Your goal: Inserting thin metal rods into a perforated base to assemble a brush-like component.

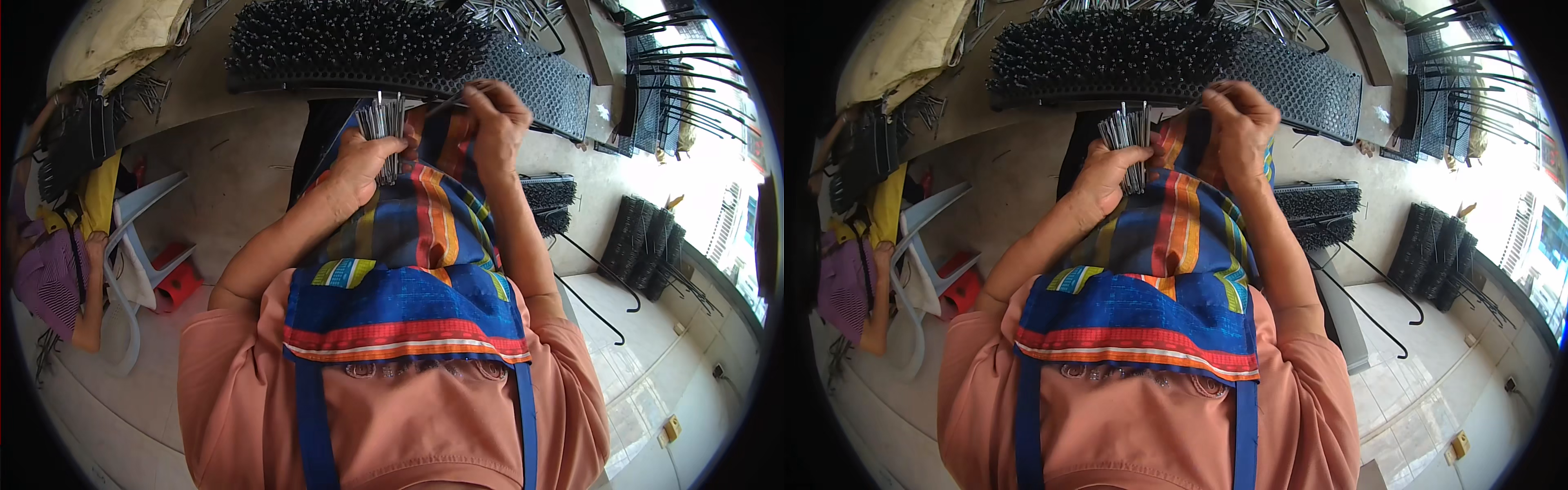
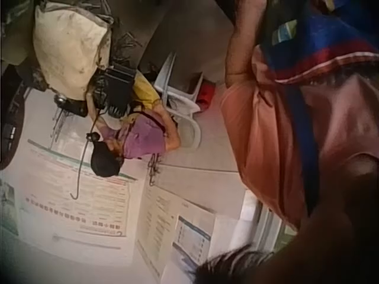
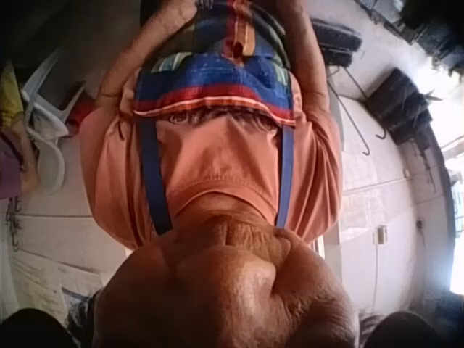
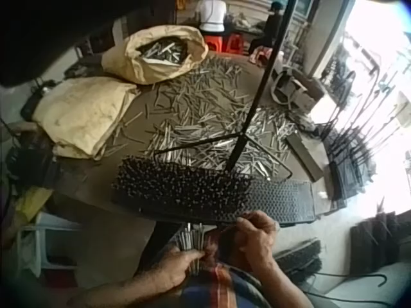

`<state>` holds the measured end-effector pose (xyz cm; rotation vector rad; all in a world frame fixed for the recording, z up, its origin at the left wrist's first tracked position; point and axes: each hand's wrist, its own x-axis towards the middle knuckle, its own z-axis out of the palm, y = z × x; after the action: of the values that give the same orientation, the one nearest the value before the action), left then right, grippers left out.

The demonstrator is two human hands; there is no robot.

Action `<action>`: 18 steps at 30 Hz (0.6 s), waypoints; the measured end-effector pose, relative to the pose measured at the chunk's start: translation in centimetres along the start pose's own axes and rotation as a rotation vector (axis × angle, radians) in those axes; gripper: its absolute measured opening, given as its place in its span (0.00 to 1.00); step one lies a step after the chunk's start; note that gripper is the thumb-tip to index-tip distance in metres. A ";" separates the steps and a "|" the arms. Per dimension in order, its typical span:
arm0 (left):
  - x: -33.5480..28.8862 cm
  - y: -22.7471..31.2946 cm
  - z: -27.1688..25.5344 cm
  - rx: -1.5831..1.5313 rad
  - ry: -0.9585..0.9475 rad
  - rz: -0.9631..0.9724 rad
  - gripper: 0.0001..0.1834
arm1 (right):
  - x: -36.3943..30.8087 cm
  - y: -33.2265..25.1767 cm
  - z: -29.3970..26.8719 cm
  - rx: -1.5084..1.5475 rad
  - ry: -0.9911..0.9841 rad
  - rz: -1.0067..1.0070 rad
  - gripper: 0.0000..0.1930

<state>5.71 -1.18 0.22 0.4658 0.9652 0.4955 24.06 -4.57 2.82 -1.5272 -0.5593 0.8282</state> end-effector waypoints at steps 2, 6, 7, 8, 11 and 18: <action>-0.3 0.1 0.1 0.070 0.006 -0.065 0.09 | 0.8 -0.2 0.0 0.007 0.030 -0.129 0.02; -0.2 0.0 0.3 0.118 -0.053 -0.040 0.10 | 2.4 1.1 -0.2 -0.194 0.032 -0.452 0.06; -0.3 0.3 0.4 0.122 -0.055 -0.055 0.10 | 2.5 1.2 -0.1 -0.295 0.003 -0.541 0.07; -0.3 0.4 0.5 0.126 -0.057 -0.070 0.10 | 2.4 1.4 0.0 -0.295 0.003 -0.541 0.07; -0.2 0.2 0.2 0.076 -0.053 -0.095 0.09 | 2.1 1.6 0.3 -0.352 -0.010 -0.548 0.07; 0.0 0.4 0.2 0.016 -0.020 -0.130 0.09 | 1.6 0.8 1.0 -0.547 0.025 -0.586 0.06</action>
<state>5.85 -0.86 0.56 0.4184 0.9739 0.3651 24.18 -2.86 1.74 -1.7170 -1.2128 0.2027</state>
